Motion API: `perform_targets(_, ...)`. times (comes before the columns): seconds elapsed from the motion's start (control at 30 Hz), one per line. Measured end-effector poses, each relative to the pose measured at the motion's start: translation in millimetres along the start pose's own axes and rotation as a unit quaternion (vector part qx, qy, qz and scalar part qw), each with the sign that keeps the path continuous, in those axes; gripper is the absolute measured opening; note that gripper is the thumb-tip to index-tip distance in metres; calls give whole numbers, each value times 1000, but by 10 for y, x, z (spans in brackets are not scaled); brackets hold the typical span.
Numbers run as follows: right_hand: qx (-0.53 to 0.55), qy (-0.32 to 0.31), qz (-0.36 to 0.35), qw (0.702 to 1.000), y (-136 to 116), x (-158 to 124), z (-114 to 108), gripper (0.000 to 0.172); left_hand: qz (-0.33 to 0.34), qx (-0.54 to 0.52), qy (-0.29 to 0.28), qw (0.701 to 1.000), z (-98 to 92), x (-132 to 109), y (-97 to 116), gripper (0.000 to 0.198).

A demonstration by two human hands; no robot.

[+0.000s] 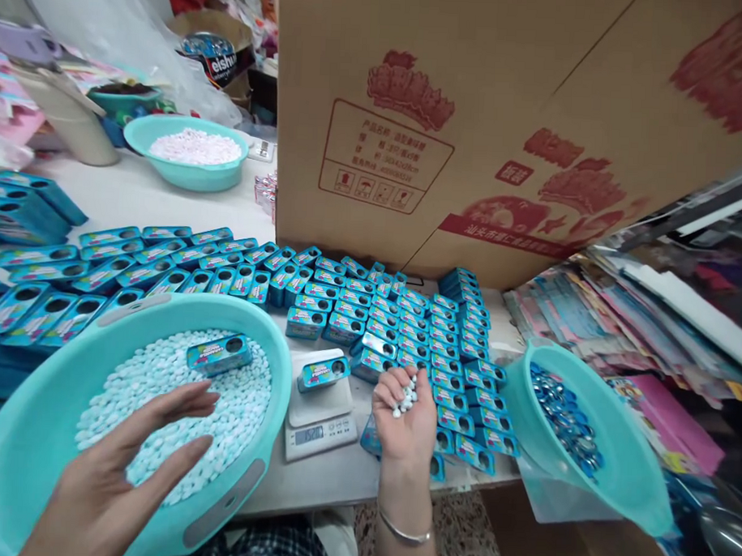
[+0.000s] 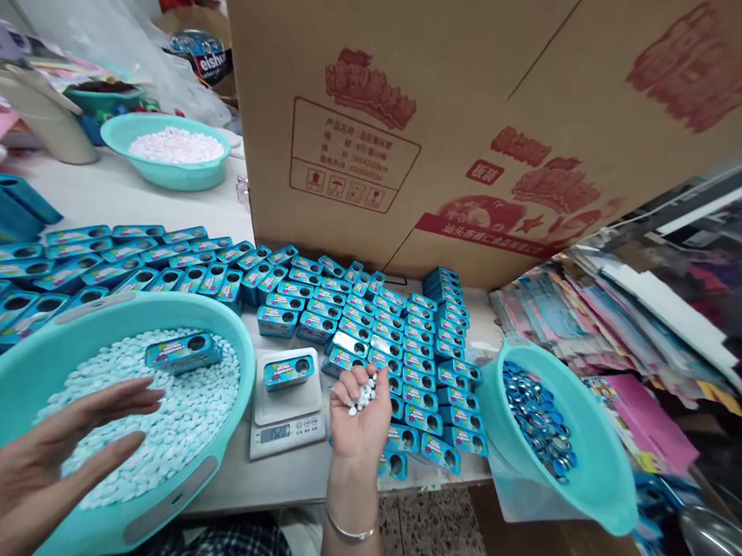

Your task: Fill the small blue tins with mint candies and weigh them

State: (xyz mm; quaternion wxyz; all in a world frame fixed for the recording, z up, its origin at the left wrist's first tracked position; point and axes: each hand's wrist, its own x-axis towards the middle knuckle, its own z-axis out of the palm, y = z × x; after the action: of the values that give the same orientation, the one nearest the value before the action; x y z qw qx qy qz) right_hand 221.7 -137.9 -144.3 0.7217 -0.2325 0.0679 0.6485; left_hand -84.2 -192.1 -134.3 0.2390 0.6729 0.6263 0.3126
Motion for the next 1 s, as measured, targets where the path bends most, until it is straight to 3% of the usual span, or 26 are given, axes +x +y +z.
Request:
perform_targets(0.23,-20,-23,-25,999,-12,1,63,11,179,31,-111,977,213,534,412,58)
perform_targets(0.43,-4,-35,-12,999,46,18,51,13,252,61,-151,954,587,806,540,62)
perform_targets(0.57,-23,-27,-27,999,120,110,72,17,264,40,-142,953,817,905,623,57)
perform_targets(0.77,-16,4,-32,999,236,199,171,18,310,52,-119,942,916,996,956,19)
perform_targets(1.0,30,51,-14,998,400,157,238,18,351,111,-100,924,1014,1009,1105,21)
